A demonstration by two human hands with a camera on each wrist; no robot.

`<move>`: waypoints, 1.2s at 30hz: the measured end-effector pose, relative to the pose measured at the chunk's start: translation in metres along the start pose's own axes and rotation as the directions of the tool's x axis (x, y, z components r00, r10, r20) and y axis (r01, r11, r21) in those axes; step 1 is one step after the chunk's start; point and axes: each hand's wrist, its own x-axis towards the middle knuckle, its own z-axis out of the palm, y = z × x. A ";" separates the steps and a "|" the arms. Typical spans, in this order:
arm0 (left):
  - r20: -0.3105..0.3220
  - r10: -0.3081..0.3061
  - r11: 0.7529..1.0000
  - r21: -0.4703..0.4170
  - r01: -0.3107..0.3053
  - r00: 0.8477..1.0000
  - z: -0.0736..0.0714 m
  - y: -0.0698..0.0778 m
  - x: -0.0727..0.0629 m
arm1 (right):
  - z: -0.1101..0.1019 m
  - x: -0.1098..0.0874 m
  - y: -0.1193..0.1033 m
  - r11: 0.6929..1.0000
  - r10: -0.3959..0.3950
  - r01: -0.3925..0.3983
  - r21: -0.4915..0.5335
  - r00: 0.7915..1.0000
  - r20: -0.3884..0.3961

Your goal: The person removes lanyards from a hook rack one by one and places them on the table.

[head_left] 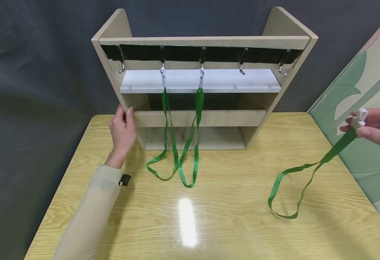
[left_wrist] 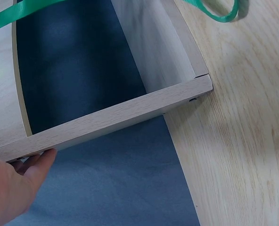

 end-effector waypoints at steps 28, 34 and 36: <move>-0.001 -0.015 0.999 -0.034 0.015 1.000 0.000 0.002 -0.001 | 0.025 -0.064 0.120 0.686 0.546 -0.444 -0.576 0.838 0.004; -0.010 0.000 1.000 -0.030 0.000 1.000 0.000 0.000 -0.001 | 0.024 -0.065 0.142 0.691 0.533 -0.467 -0.552 0.845 -0.047; -0.008 0.002 1.000 -0.026 -0.003 1.000 0.000 -0.001 -0.001 | 0.023 -0.066 0.148 0.676 0.542 -0.475 -0.563 0.838 -0.056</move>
